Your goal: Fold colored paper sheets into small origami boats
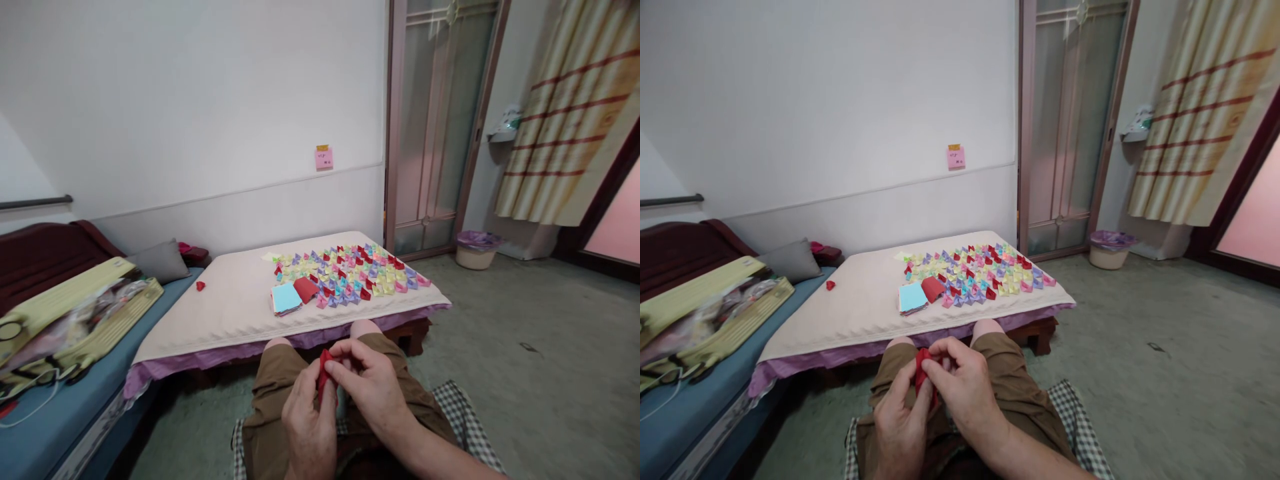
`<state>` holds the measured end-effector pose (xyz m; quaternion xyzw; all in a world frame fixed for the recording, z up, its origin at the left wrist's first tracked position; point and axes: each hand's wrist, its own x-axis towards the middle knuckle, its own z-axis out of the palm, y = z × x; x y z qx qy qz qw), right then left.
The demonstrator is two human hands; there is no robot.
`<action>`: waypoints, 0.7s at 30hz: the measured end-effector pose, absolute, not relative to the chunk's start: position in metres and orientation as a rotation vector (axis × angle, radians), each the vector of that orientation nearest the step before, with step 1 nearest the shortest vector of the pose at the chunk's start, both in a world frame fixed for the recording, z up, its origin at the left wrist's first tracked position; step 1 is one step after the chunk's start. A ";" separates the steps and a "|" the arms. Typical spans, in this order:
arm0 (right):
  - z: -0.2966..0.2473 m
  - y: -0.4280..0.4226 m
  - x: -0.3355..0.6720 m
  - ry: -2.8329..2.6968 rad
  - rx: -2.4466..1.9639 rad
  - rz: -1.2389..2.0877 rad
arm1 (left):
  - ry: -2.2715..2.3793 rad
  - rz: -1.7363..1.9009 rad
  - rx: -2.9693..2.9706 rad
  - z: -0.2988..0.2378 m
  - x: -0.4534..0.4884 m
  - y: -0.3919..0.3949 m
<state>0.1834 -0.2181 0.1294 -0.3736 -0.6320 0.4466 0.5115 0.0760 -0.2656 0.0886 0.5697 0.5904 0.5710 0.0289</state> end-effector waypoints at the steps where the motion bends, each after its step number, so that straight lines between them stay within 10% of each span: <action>1: 0.130 -0.218 0.183 -1.534 -0.897 1.064 | 1.823 1.764 1.763 0.088 0.076 -0.266; 21: 0.139 -0.212 0.191 -1.741 -0.835 0.998 | 1.800 1.763 1.737 0.088 0.075 -0.265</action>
